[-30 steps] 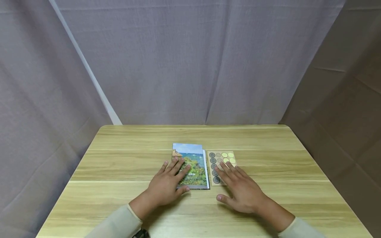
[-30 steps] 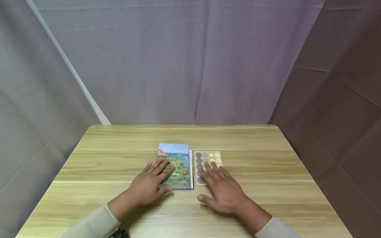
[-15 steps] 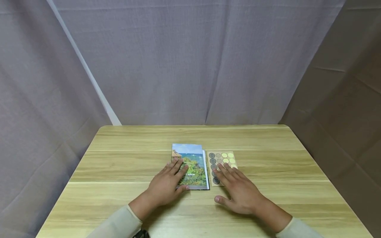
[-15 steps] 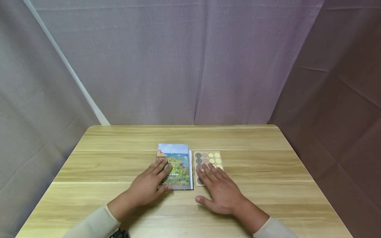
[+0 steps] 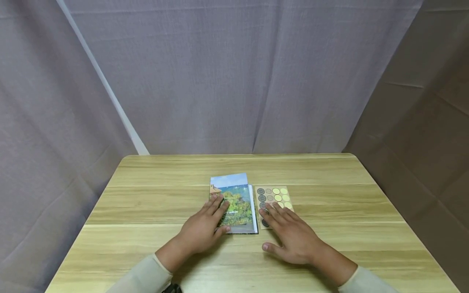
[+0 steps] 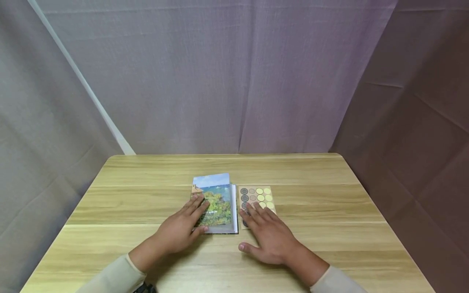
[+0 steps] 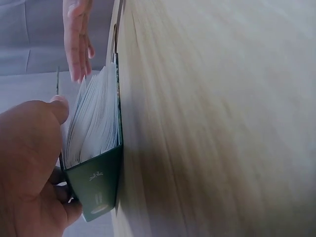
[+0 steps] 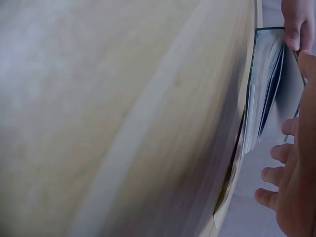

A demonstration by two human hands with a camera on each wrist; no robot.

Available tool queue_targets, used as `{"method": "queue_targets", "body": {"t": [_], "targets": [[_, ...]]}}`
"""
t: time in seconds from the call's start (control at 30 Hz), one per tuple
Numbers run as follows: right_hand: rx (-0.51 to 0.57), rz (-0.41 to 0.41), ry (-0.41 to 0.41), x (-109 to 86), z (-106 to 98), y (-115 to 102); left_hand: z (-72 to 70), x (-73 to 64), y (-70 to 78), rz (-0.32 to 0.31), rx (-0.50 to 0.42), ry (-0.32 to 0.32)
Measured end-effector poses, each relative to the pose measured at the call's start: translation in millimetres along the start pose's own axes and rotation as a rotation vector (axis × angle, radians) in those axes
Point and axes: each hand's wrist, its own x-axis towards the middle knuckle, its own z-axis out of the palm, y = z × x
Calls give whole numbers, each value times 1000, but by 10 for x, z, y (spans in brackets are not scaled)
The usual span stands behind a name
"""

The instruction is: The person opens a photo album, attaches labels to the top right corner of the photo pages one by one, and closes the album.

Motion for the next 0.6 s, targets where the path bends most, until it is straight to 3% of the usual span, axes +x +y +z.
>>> {"method": "queue_targets", "body": {"t": [0.4,0.6], "targets": [[21,-30,3,24,0,-34,-7,-34,-12,4,-90,44],[18,-23,2,45,11,-47,-4,-47,-25,44,-113,89]]}}
